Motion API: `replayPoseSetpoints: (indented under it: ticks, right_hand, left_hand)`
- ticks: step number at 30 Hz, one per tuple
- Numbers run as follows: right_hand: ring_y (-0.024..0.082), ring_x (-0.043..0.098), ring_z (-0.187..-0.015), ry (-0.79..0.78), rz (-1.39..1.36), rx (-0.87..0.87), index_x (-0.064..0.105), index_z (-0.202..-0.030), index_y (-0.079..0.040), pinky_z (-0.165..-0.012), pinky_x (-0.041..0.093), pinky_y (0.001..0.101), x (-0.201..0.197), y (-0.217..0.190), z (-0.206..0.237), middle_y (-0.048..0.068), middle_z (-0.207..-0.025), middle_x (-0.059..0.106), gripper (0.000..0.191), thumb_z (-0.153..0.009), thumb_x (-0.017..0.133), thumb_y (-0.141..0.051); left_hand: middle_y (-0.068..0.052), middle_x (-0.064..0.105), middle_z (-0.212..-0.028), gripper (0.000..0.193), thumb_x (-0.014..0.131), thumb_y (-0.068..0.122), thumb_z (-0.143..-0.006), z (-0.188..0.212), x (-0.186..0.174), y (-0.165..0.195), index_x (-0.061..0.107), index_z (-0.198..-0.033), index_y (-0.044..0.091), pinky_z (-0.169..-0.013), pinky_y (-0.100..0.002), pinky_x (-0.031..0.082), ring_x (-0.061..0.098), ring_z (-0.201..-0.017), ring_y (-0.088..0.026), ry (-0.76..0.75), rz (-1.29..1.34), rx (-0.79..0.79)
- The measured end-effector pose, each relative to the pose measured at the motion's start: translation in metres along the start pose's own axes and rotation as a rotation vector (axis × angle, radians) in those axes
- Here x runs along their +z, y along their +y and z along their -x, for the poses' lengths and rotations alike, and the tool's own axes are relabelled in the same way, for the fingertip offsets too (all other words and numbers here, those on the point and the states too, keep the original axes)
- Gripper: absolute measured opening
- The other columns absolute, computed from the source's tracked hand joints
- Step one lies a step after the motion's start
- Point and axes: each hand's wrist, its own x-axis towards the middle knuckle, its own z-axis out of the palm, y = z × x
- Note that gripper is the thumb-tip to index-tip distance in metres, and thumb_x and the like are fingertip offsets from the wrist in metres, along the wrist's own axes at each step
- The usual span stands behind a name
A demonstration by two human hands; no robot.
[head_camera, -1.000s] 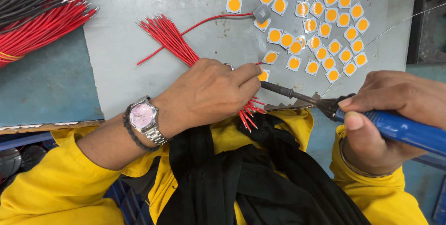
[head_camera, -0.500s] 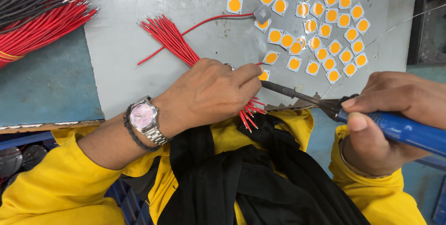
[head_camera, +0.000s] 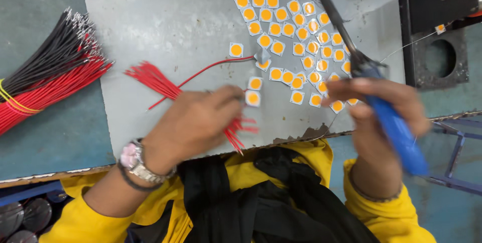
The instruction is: The person dips the ends of red wires into a small container of flux, then uses a soldering iron to attach the wires to square LED modules on a workbench. The person handles the wires and LEDs one at a time, placing each soldered unit aside.
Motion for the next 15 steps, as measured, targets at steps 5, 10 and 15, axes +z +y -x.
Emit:
replayPoseSetpoints:
  ticks: [5, 10, 15]
  right_hand:
    - [0.032, 0.072, -0.121, -0.287, 0.067, 0.027, 0.046, -0.131, -0.003, -0.100, 0.060, 0.0373, 0.041, 0.016, -0.023, 0.026, -0.142, 0.063, 0.028, -0.107, 0.057, 0.007]
    - [0.024, 0.075, -0.116, -0.338, 0.238, -0.082, 0.046, -0.128, -0.009, -0.101, 0.058, 0.0329, 0.052, 0.014, -0.022, 0.019, -0.135, 0.068, 0.038, -0.100, 0.053, 0.016]
    - [0.023, 0.069, -0.099, -0.260, 0.397, -0.134, 0.046, -0.123, -0.011, -0.087, 0.055, 0.0315, 0.054, 0.006, -0.015, 0.014, -0.129, 0.070, 0.048, -0.089, 0.075, 0.007]
  left_hand:
    - [-0.010, 0.067, -0.114, 0.028, 0.072, -0.005, -0.081, 0.003, -0.007, -0.009, 0.068, -0.108, 0.000, -0.073, -0.034, 0.057, 0.071, -0.088, -0.028, 0.274, 0.138, -0.294]
    - [-0.015, 0.066, -0.117, 0.032, 0.072, -0.005, -0.077, -0.002, -0.012, -0.009, 0.067, -0.109, -0.003, -0.076, -0.034, 0.057, 0.070, -0.091, -0.029, 0.280, 0.224, -0.259]
    - [-0.015, 0.066, -0.121, 0.027, 0.070, -0.007, -0.085, -0.003, -0.012, -0.007, 0.066, -0.111, -0.004, -0.079, -0.033, 0.057, 0.072, -0.098, -0.029, 0.259, 0.260, -0.261]
